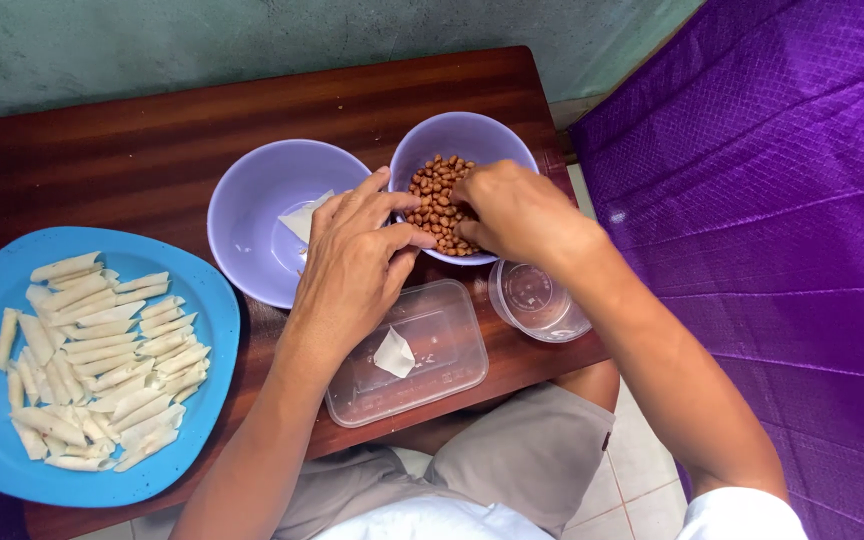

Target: The person is manually wrapping small quantities of peanuts into individual paper packets.

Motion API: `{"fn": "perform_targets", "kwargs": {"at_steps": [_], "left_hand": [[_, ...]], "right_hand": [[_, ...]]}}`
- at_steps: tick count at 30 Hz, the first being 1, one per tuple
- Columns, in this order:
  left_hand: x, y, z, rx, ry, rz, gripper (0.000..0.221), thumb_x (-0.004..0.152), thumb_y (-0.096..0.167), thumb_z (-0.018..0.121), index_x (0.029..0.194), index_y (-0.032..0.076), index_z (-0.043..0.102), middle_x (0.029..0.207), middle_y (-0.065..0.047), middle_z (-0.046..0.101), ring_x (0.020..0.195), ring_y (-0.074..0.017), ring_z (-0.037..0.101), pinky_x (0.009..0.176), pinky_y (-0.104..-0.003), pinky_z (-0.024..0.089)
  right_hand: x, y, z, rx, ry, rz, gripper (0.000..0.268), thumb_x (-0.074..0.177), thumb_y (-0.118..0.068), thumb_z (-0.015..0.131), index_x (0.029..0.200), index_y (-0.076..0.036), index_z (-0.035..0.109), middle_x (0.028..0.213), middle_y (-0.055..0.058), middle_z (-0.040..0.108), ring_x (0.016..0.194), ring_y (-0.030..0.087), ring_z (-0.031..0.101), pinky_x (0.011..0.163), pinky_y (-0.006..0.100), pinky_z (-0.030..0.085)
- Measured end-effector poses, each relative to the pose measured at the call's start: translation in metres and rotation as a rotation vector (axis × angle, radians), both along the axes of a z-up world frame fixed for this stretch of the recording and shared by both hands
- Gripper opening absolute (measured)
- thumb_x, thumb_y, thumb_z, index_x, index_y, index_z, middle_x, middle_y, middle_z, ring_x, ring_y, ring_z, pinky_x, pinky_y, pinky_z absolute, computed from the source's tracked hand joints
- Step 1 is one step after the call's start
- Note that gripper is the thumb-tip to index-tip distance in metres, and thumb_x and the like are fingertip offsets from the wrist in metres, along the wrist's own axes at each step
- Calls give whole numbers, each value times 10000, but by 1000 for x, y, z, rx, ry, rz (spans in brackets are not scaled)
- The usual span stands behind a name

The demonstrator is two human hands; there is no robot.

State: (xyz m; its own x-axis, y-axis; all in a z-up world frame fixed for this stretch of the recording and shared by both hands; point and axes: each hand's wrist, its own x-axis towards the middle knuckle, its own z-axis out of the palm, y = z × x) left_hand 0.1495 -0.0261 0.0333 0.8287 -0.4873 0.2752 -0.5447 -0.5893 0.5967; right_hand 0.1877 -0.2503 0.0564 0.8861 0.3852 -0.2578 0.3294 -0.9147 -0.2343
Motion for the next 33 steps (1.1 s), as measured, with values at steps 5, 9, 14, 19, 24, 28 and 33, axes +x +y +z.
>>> {"fn": "perform_targets", "kwargs": {"at_steps": [5, 9, 14, 19, 24, 28, 33], "left_hand": [[1, 1, 1, -4, -6, 1, 146, 858, 96, 732, 935, 205, 791, 1247, -32, 676, 1445, -276, 433, 1146, -485, 288], [0, 0, 3, -9, -11, 2, 144, 858, 84, 736, 927, 196, 793, 1236, -42, 681, 1437, -284, 442, 1141, -490, 292], [0, 1, 0, -6, -22, -7, 154, 852, 85, 739, 935, 202, 795, 1235, -40, 679, 1435, -288, 443, 1137, -494, 293], [4, 1, 0, 18, -66, -28, 167, 852, 116, 741, 938, 255, 778, 1239, -8, 666, 1432, -272, 440, 1142, -491, 282], [-40, 12, 54, -181, -182, -81, 249, 826, 54, 766, 1073, 43, 736, 1219, -101, 573, 1156, -290, 523, 1057, -454, 315], [-79, 34, 52, -161, -58, -132, 160, 867, 64, 772, 1009, 82, 701, 979, -38, 556, 835, -174, 515, 889, -367, 344], [-87, 60, -19, -35, 117, -115, 84, 896, 83, 707, 936, 156, 702, 976, -19, 636, 947, -259, 631, 818, -375, 494]], "right_hand": [[3, -2, -2, 104, -50, -47, 134, 899, -125, 715, 936, -8, 768, 786, 248, 728, 808, 470, 737, 681, 556, 605], [-5, 1, 34, 231, -54, -131, 149, 973, -103, 631, 940, -6, 739, 788, 250, 714, 811, 461, 732, 671, 516, 588], [-22, -4, 45, 383, -154, -73, 61, 912, -60, 743, 956, -19, 752, 790, 218, 727, 764, 405, 737, 640, 469, 588], [-59, -2, 65, 547, -259, -46, 164, 921, -3, 742, 1082, -19, 764, 864, 185, 762, 793, 335, 747, 682, 452, 587], [-128, 28, 72, 590, -344, -34, 157, 840, 72, 823, 983, 72, 758, 791, 114, 711, 575, 165, 568, 521, 281, 439], [-162, 40, 37, 667, -270, 19, 193, 814, 64, 795, 992, -9, 773, 840, 80, 768, 559, 109, 577, 489, 233, 453], [-189, 49, -14, 896, -79, -164, 95, 934, -44, 722, 1010, -63, 777, 814, 102, 775, 670, 234, 750, 597, 328, 603]]}}
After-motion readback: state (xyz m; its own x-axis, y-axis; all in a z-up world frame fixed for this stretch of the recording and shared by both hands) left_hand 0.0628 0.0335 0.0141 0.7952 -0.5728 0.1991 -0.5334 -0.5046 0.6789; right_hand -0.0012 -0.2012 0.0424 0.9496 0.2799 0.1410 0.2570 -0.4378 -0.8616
